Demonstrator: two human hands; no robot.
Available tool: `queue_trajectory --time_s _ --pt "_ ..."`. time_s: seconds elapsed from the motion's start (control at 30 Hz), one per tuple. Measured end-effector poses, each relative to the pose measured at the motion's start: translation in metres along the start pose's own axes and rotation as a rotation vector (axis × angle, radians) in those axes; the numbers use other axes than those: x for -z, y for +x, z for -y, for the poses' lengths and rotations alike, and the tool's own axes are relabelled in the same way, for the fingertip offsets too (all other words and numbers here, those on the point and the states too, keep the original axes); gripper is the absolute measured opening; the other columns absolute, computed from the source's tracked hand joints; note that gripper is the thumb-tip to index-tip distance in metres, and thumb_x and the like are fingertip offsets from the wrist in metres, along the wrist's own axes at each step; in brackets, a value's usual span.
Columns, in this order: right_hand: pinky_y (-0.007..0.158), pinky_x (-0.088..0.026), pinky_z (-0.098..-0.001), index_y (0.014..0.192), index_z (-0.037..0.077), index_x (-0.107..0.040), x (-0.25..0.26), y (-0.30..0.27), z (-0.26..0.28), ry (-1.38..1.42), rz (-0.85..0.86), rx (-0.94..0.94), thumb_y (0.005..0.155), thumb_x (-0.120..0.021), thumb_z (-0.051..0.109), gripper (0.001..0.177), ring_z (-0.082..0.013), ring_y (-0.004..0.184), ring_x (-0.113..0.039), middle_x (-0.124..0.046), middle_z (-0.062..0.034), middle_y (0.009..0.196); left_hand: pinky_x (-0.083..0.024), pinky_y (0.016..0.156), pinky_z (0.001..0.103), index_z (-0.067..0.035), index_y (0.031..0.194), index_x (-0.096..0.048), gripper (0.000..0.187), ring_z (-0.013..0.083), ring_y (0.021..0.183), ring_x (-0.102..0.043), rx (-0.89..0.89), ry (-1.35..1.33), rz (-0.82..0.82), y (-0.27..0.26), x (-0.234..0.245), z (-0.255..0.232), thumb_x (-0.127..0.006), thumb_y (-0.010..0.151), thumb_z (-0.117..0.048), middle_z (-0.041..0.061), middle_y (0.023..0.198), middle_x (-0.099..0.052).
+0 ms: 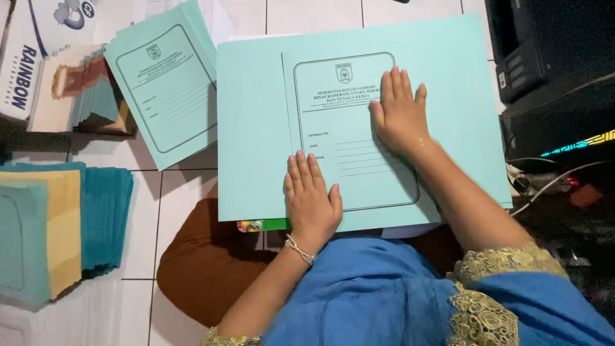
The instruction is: The person repeatedly opens and closes light blue folders, smoothing them flat with both hands. The action is performed one at a time on a stack of identical folders placed on the floor.
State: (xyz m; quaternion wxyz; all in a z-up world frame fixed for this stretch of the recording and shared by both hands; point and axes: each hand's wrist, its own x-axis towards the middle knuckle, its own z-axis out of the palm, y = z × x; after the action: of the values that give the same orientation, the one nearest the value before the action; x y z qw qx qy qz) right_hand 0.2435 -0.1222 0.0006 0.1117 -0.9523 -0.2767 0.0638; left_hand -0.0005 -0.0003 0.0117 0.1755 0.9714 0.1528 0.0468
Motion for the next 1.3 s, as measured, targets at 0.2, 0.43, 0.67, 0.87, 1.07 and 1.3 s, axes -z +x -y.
queue_trajectory --time_s 0.2,0.43,0.67,0.87,1.07,1.3 --pt "0.119 0.004 -0.0608 0.163 0.008 -0.021 -0.011 -0.170 0.005 -0.015 0.028 0.028 0.107 -0.021 0.050 0.070 -0.0328 0.158 -0.011 -0.017 -0.0186 0.170 -0.007 0.123 0.059 0.012 0.157 -0.017 0.083 0.0507 0.155 -0.004 0.070 -0.038 0.121 0.083 0.002 0.010 -0.041 0.102 -0.045 0.037 0.164 -0.009" --pt "0.119 0.007 -0.0599 0.164 0.007 -0.020 -0.016 -0.169 0.007 0.008 -0.004 0.011 0.109 -0.022 0.049 0.069 -0.0332 0.158 -0.008 -0.015 -0.0189 0.171 -0.011 0.128 0.051 0.002 0.161 -0.021 0.077 0.0397 0.157 -0.009 0.043 0.125 0.035 0.231 -0.015 0.048 -0.034 0.107 -0.051 0.026 0.168 -0.014" --pt "0.118 0.007 -0.0612 0.164 0.009 -0.022 -0.018 -0.169 0.005 0.042 -0.040 0.017 0.109 -0.024 0.049 0.068 -0.0313 0.158 -0.009 -0.016 -0.0170 0.171 -0.011 0.124 0.056 0.010 0.157 -0.024 0.072 0.0476 0.155 -0.011 -0.079 0.006 0.073 0.047 0.029 0.018 -0.041 0.104 -0.036 0.034 0.164 -0.018" --pt "0.118 -0.003 -0.0640 0.163 0.008 -0.026 -0.036 -0.163 0.032 -0.012 -0.065 0.051 0.107 -0.029 0.043 0.066 -0.0346 0.157 -0.015 -0.020 -0.0194 0.170 -0.008 0.122 0.058 0.008 0.158 -0.022 0.071 0.0489 0.154 -0.008 -0.191 -0.016 0.135 -0.005 0.003 -0.004 -0.036 0.102 -0.034 0.034 0.165 -0.016" --pt "0.119 -0.005 -0.0596 0.165 0.016 -0.027 -0.029 -0.168 0.018 -0.018 -0.069 0.074 0.107 -0.029 0.041 0.063 -0.0289 0.157 -0.018 -0.022 -0.0107 0.171 -0.020 0.120 0.056 0.002 0.158 -0.031 0.066 0.0423 0.152 -0.025 -0.304 -0.004 0.002 -0.001 -0.010 -0.008 -0.039 0.100 -0.030 0.027 0.163 -0.031" --pt "0.118 -0.008 -0.0613 0.159 0.009 -0.039 0.021 -0.210 0.002 0.353 -0.242 0.010 0.108 -0.038 0.037 0.058 -0.0386 0.153 -0.021 -0.028 -0.0206 0.166 -0.048 0.099 0.053 0.002 0.137 -0.057 0.053 0.0439 0.118 -0.061 -0.119 -0.247 -0.321 -0.037 0.025 0.022 -0.054 0.102 -0.037 0.025 0.126 -0.061"
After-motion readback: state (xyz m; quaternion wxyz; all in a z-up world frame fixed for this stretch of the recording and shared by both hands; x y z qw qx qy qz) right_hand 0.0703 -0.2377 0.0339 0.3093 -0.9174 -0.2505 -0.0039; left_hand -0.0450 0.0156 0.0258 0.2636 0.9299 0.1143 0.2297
